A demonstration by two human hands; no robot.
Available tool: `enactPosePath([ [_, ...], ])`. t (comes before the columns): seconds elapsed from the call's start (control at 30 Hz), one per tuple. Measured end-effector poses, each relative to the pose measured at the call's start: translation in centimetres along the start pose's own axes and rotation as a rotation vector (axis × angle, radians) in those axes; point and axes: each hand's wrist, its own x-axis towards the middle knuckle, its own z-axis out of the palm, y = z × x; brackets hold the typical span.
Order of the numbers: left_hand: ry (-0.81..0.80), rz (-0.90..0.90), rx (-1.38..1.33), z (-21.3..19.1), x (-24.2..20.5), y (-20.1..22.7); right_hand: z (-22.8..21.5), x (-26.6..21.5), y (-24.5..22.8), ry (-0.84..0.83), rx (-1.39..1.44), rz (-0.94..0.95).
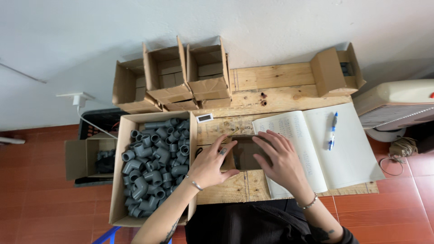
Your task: The person repeatedly picks gray plastic pipe fittings from a large box, measures them with a tape measure, and records the measurements in a notebook. The person also places some fittings into a smaller box and moves a cardboard box on the table.
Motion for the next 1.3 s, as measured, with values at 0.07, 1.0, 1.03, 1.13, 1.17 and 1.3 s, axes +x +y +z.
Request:
enactPosePath([
  [0.07, 0.01, 0.002, -0.005, 0.0, -0.2, -0.2, 1.0, 0.1, -0.7, -0.016, -0.015, -0.014],
  [1.0, 0.403, -0.311, 0.573, -1.8, -9.1, -10.5, 5.1, -1.3, 0.5, 0.005, -0.259, -0.077],
  [1.03, 0.404, -0.308, 0.575, -2.0, -8.3, -9.2, 4.7, -1.1, 0.3, 0.009, -0.259, -0.075],
  [1.13, 0.516, -0.191, 0.238, -2.1, -6.1, -5.3, 3.8, -0.6, -0.3, 0.003, -0.249, -0.113],
  [1.17, 0.512, -0.144, 0.027, -1.7, -5.3, -3.9, 3.5, -0.2, -0.6, -0.001, -0.224, -0.167],
  [1.3, 0.491, -0.014, -0.441, -1.2, -2.0, 1.1, 2.4, 1.1, -2.5, 0.059, -0.049, -0.341],
])
